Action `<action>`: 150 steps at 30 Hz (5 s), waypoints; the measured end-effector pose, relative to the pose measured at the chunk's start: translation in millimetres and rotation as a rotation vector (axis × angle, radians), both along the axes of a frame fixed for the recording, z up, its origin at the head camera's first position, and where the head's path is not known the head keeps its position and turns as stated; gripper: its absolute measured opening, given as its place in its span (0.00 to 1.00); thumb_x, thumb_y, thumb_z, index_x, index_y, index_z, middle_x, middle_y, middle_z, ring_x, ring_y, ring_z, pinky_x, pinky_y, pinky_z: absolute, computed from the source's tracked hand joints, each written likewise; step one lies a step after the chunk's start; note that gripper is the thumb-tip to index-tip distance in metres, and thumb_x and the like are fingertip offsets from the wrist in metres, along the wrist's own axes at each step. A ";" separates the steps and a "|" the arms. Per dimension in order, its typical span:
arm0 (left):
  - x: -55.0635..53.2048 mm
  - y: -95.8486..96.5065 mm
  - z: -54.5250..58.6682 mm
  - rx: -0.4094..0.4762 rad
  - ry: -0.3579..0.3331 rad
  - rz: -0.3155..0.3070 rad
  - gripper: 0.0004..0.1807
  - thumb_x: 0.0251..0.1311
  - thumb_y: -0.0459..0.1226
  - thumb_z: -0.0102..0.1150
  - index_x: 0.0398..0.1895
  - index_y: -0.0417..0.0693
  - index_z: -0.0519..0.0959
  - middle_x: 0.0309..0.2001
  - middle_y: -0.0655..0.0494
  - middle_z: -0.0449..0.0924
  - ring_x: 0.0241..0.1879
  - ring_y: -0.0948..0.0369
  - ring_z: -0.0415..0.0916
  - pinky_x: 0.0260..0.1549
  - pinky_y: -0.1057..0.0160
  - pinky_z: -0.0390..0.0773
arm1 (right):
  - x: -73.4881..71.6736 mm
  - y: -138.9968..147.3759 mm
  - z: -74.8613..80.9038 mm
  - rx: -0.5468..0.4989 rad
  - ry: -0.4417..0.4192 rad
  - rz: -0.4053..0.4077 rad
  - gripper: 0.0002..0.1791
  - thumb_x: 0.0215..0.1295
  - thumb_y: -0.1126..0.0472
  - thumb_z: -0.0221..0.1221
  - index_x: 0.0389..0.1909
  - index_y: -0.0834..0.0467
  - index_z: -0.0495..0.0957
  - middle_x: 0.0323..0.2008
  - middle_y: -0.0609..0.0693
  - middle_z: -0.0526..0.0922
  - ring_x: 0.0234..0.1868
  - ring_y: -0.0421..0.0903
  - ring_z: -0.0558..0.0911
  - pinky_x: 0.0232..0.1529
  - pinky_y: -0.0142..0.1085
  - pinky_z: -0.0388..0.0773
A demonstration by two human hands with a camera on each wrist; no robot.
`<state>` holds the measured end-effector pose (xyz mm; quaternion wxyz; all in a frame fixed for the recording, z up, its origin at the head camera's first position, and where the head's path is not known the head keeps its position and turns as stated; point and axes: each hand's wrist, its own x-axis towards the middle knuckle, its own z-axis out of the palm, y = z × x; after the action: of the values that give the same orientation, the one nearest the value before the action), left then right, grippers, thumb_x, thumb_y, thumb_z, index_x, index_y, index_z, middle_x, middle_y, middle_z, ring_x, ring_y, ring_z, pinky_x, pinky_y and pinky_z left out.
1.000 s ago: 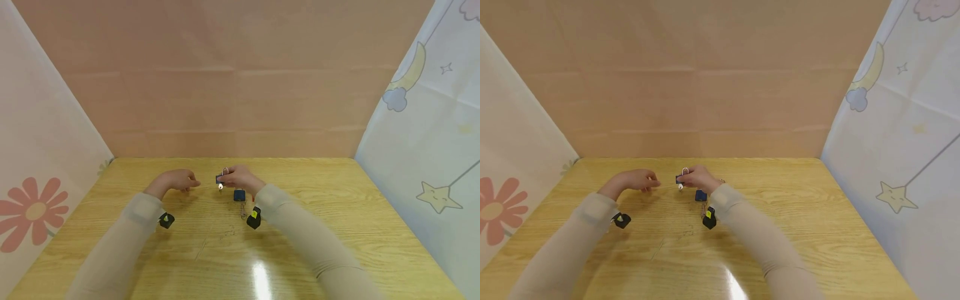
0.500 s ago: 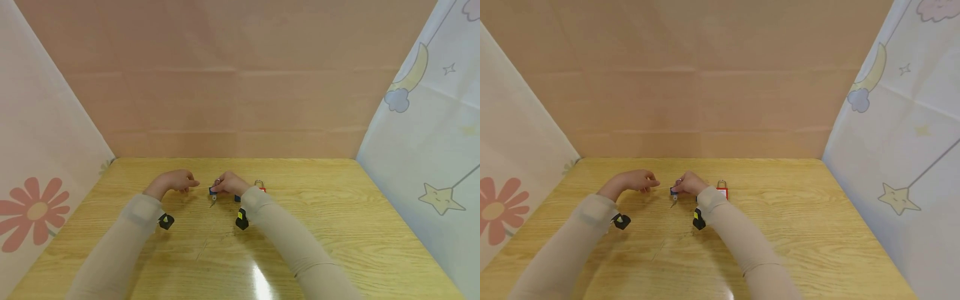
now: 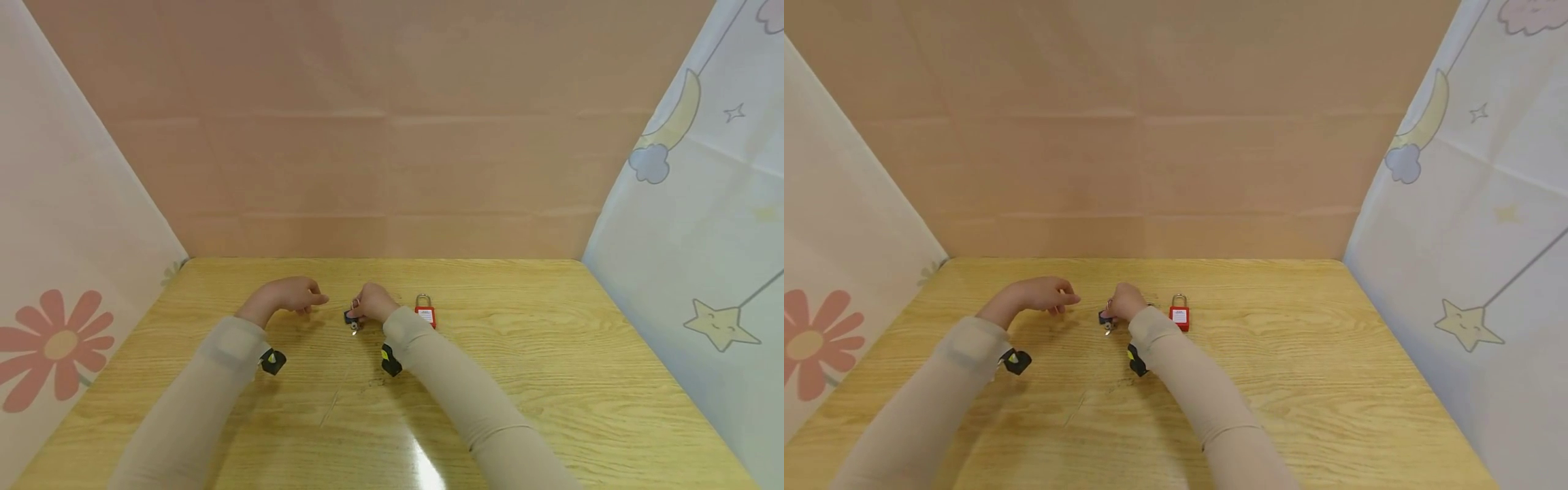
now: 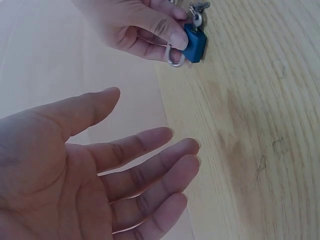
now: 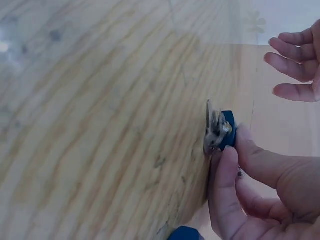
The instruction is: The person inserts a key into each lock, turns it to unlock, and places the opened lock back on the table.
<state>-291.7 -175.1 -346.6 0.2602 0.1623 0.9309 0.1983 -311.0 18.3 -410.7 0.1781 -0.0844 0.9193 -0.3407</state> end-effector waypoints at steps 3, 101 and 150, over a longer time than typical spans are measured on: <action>-0.2 -0.3 -0.9 0.007 -0.002 0.013 0.27 0.73 0.49 0.46 0.58 0.33 0.72 0.41 0.44 0.81 0.44 0.51 0.81 0.45 0.51 0.78 | -0.2 -1.2 -1.5 0.030 0.024 -0.012 0.16 0.58 0.62 0.68 0.17 0.58 0.73 0.19 0.48 0.76 0.16 0.39 0.74 0.22 0.28 0.73; 36.4 99.3 -15.8 1.075 -0.082 0.315 0.08 0.71 0.38 0.51 0.39 0.42 0.76 0.44 0.49 0.82 0.46 0.60 0.80 0.57 0.53 0.75 | 20.2 179.7 38.4 0.180 0.165 -0.009 0.12 0.73 0.56 0.52 0.43 0.62 0.75 0.36 0.57 0.81 0.33 0.48 0.81 0.30 0.36 0.77; 32.6 82.7 -30.7 1.044 -0.166 0.669 0.17 0.65 0.44 0.60 0.46 0.37 0.80 0.28 0.60 0.80 0.25 0.66 0.74 0.30 0.69 0.77 | 25.1 46.5 32.8 0.576 0.188 0.089 0.17 0.67 0.50 0.60 0.24 0.57 0.82 0.29 0.50 0.82 0.25 0.43 0.74 0.30 0.37 0.75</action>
<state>-259.1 -92.4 -377.3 0.1417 -0.0484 0.6885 0.7096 -285.9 64.9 -377.9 0.1236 -0.1020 0.9859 -0.0484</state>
